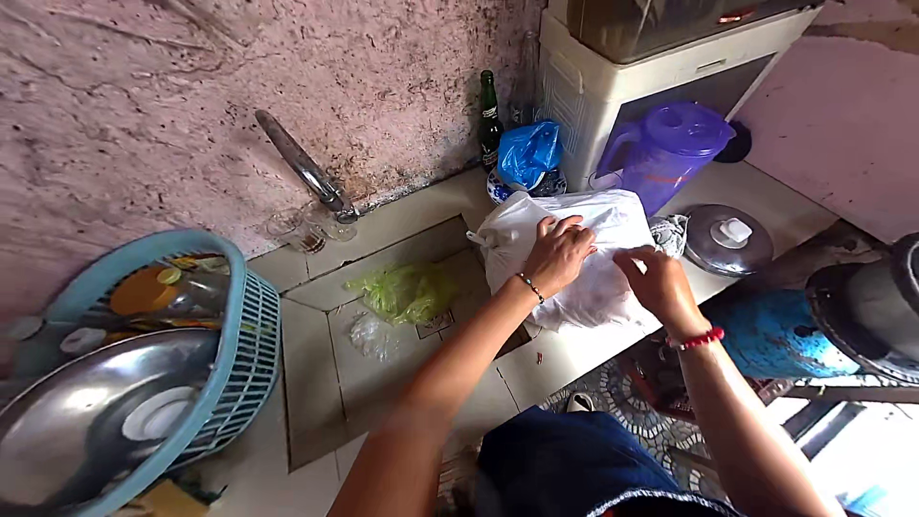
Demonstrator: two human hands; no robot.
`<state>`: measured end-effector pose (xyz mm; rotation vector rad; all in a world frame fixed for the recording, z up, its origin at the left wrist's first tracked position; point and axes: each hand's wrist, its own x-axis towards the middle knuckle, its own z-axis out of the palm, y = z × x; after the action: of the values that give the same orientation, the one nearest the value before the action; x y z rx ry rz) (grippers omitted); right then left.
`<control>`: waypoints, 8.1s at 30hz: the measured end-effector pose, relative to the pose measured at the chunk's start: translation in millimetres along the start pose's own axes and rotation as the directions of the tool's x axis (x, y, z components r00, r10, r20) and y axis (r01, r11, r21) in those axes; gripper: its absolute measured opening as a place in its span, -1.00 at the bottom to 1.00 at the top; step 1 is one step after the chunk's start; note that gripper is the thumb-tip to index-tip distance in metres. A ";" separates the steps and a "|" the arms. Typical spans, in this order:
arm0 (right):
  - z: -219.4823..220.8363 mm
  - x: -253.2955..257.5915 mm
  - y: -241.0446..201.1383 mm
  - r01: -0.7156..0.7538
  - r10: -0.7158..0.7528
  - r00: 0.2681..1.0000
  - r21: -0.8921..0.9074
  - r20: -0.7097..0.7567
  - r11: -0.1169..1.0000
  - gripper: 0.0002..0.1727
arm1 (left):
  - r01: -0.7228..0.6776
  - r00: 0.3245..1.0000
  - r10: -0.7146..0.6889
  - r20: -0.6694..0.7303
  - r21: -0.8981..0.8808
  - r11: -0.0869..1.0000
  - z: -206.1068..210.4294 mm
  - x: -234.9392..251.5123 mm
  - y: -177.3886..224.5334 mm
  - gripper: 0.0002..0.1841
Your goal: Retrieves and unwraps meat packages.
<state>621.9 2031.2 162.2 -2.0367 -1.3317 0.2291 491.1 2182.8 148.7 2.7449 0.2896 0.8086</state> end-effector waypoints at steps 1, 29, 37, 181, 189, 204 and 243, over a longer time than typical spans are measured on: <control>0.7 12.9 1.8 0.016 -0.016 1.000 0.003 0.011 1.000 -0.74 | -0.031 0.999 0.031 0.019 -0.013 0.999 -1.2 5.5 3.1 -0.83; 4.2 81.6 20.0 -0.063 0.077 0.991 -0.130 0.106 0.990 -0.45 | 0.042 0.688 -0.205 0.696 0.244 0.969 -30.5 52.6 36.6 -0.59; -18.2 67.3 13.8 -0.244 0.268 0.963 -0.299 0.042 0.923 -0.40 | -0.042 0.735 -0.191 0.650 0.326 0.945 -46.9 49.6 28.8 -0.57; 11.5 85.8 30.2 0.730 -0.665 0.669 -0.126 0.332 0.672 -0.49 | -0.423 0.865 0.474 0.162 -0.273 0.864 -16.0 15.9 -74.1 -0.54; -20.2 60.5 121.1 0.730 -0.703 0.680 -0.287 0.209 0.620 -0.29 | -0.449 0.874 0.432 0.224 0.029 0.893 -64.1 -54.6 -137.2 -0.42; -28.5 42.6 145.2 0.433 -0.389 0.897 -0.235 0.210 0.870 -0.45 | 0.361 0.932 -0.363 0.000 0.096 0.928 -23.2 -226.9 -115.5 -0.50; 0.2 -35.3 62.4 -0.198 0.191 0.961 0.017 0.201 0.980 0.27 | 0.581 0.800 -0.594 0.086 -0.361 0.730 -8.5 -158.3 -18.9 -0.14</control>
<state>651.8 1985.8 115.6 -2.1583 -1.2318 0.5548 353.6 2160.7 70.4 2.0826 0.8687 0.6432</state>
